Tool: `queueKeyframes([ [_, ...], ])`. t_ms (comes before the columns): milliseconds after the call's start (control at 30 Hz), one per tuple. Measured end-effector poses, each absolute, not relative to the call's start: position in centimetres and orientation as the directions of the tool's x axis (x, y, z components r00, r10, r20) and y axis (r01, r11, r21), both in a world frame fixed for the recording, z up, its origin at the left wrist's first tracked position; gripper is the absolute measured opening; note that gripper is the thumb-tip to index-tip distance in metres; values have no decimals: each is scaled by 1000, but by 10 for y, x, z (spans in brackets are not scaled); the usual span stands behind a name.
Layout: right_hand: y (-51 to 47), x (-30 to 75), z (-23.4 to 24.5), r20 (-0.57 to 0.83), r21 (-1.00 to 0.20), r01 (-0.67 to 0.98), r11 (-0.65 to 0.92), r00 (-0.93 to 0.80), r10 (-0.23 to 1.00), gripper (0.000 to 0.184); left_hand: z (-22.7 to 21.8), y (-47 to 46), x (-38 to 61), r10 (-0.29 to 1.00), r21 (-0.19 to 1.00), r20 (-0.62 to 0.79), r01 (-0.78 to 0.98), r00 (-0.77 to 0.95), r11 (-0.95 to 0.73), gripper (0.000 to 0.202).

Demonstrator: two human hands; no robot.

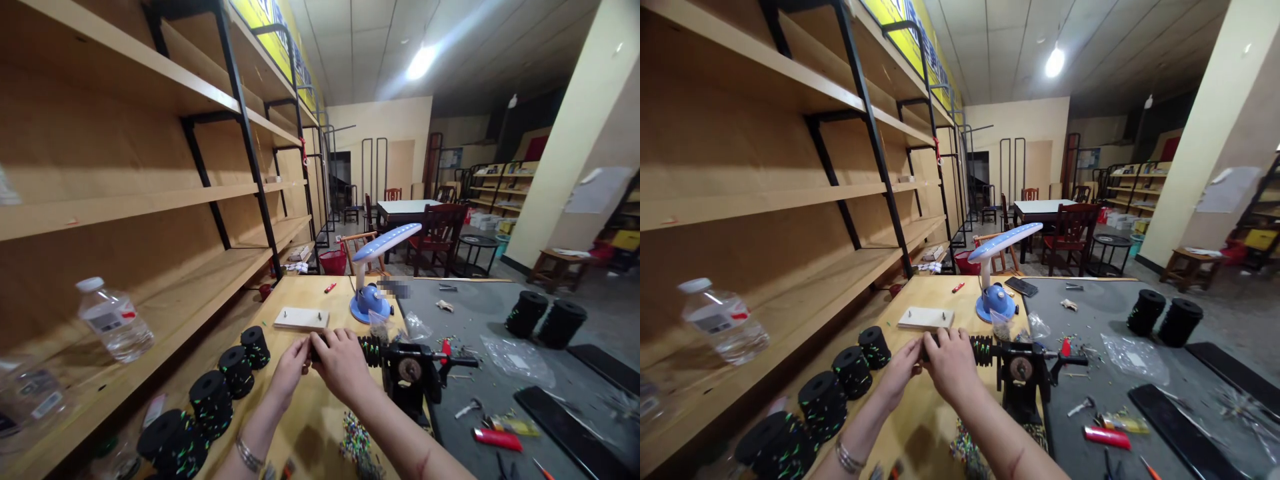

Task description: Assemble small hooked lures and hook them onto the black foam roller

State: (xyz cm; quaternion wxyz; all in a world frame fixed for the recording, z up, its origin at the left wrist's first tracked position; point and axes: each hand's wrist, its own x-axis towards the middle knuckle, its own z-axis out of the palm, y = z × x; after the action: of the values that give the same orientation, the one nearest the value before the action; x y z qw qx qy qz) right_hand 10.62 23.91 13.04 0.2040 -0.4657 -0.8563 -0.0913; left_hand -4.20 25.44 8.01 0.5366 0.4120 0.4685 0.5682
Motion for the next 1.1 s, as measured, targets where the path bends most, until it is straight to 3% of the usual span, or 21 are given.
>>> queueKeyframes([
  [167,237,107,129,461,-73,836,544,-456,761,46,83,251,-45,999,960,34,-277,-18,-38,48],
  [333,236,106,128,479,-104,833,544,-437,761,40,83,254,-42,990,978,-24,-210,-140,-6,45],
  [533,238,108,127,475,-125,823,554,-441,762,45,82,248,-32,984,944,114,-295,-136,-150,47],
  [600,238,108,127,470,-130,821,556,-443,764,45,82,248,-34,985,938,97,-318,-141,-138,49],
  [700,238,108,129,462,-134,819,558,-446,766,47,79,253,-34,987,974,33,-217,-155,-67,48],
  [800,237,109,132,454,-137,820,556,-447,771,48,74,257,-30,980,979,111,-151,-166,-136,43],
  [933,238,109,134,440,-137,818,559,-455,774,49,69,255,-29,967,931,207,-273,-150,-242,38],
  [1100,239,109,133,436,-139,817,560,-457,775,51,70,260,-33,982,979,104,-160,-156,-129,45],
])
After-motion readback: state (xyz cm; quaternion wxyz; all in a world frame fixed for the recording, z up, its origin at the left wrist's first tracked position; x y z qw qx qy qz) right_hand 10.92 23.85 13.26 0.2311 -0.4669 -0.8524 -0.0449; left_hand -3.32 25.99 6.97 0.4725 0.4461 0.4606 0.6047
